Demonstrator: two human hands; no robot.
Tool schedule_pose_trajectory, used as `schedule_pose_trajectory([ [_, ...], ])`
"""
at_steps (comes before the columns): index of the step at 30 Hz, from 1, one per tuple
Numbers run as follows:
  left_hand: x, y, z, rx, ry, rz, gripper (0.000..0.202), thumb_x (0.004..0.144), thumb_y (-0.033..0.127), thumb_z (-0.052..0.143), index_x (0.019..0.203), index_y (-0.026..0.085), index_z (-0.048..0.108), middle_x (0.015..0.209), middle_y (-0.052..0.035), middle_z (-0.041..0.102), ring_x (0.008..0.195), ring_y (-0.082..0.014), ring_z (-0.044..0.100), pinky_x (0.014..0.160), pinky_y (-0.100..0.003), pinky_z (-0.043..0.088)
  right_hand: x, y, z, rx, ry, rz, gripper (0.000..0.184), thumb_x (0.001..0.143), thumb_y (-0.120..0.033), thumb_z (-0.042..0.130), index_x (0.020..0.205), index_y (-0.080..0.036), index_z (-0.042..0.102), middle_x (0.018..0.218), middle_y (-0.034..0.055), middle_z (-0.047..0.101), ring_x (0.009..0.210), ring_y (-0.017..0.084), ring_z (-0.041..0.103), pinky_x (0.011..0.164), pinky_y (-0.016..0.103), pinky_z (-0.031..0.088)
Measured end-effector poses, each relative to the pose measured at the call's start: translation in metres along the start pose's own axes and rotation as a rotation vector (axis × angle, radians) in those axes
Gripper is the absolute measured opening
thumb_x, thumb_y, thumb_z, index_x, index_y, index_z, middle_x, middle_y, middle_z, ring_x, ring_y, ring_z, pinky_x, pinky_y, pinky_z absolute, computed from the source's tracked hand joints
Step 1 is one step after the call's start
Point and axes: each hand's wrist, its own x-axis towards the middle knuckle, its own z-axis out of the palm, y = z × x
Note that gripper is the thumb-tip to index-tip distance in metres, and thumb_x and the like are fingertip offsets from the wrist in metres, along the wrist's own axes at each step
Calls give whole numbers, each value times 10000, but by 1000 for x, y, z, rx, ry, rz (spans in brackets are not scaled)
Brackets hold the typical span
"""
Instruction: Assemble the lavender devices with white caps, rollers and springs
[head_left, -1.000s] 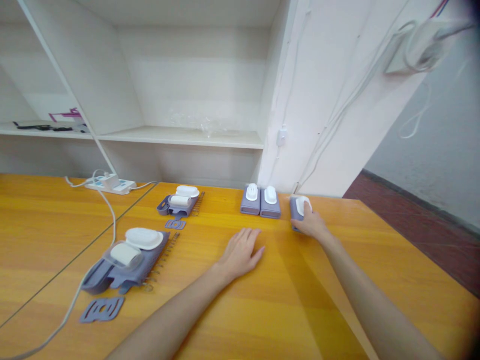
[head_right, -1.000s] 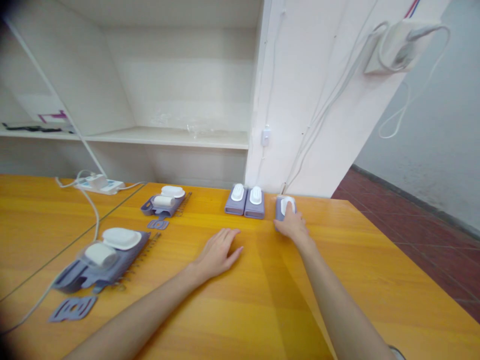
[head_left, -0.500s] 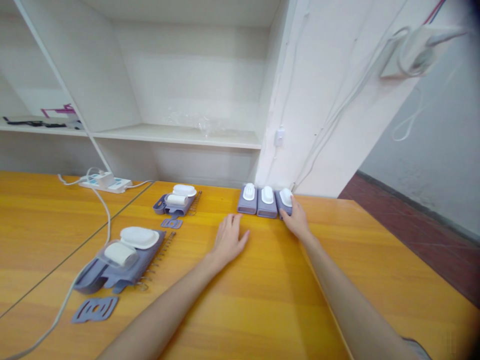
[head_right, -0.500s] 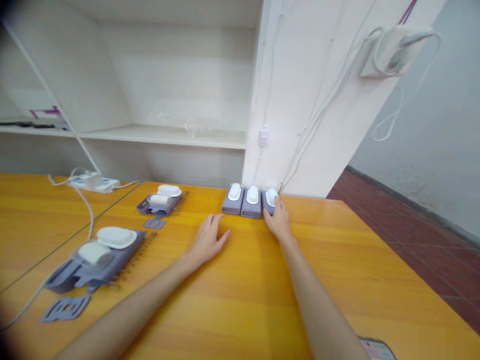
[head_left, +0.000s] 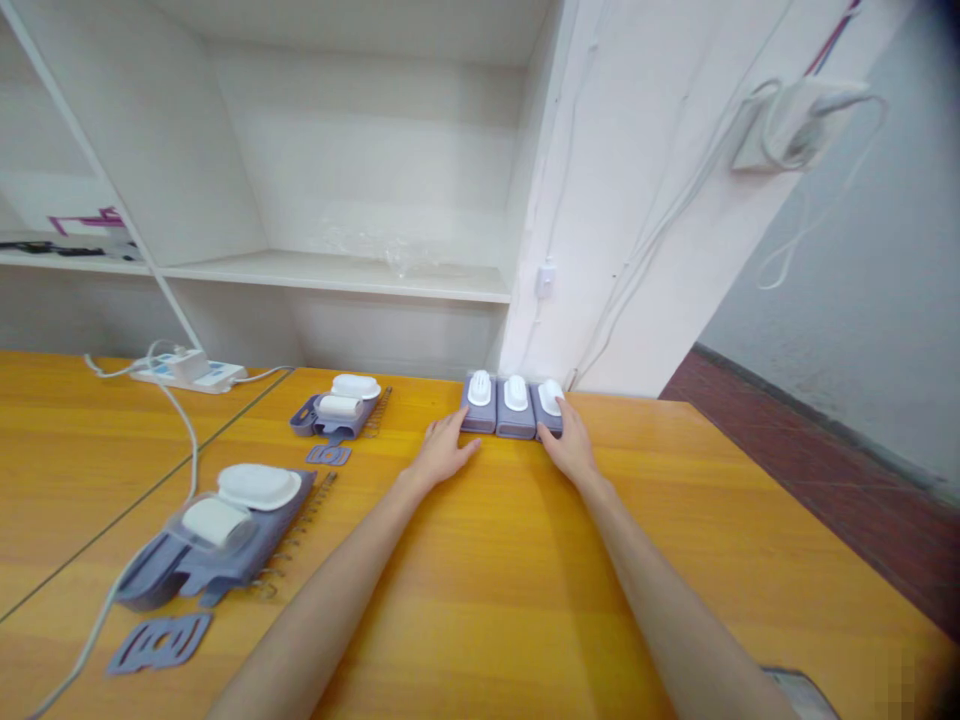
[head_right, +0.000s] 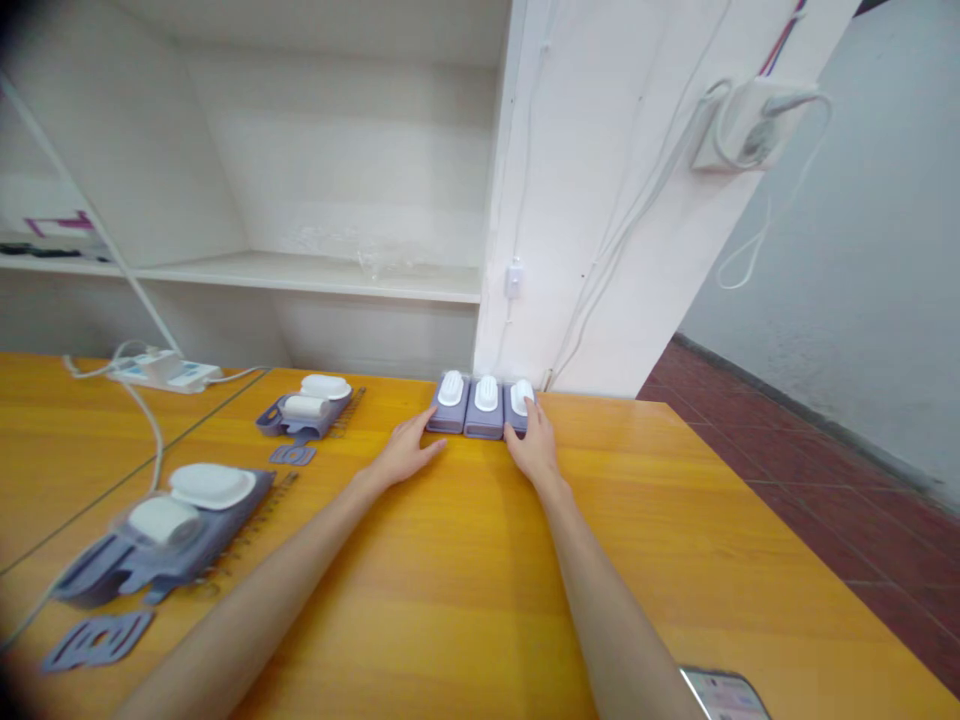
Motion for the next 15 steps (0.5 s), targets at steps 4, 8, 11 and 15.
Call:
schedule_pose_trajectory([
  [4,-8,-8,1,6,130,11,456,806,372,558,1208,176,471,1183,-111,574,1109,-230,523,962,-366,381,-5,-6,5,51,-20,-38,667,799,-408,491,1370,-110,320,1379,159,396,1281,277,358,1070,428,286],
  [8,-8,-21,-7,-18,198,25,379,761,336,631,1095,186,535,1083,-83,617,1017,-216,566,909,-352,427,-8,-13,10,87,-62,-76,697,795,-434,501,1391,-144,285,1412,149,349,1311,278,310,1075,463,267],
  [11,-4,-26,-9,-64,213,21,339,746,300,653,1048,181,558,1060,-78,635,983,-208,587,883,-334,447,-9,-15,13,97,-76,-90,707,789,-426,511,1395,-153,273,1421,146,331,1321,279,288,1075,472,262],
  [15,0,-29,-8,-79,199,-7,227,787,254,602,1003,191,579,987,-62,667,877,-196,626,813,-319,474,-9,-15,14,85,-91,-93,736,777,-393,523,1405,-137,239,1431,165,297,1333,282,253,1081,471,245],
])
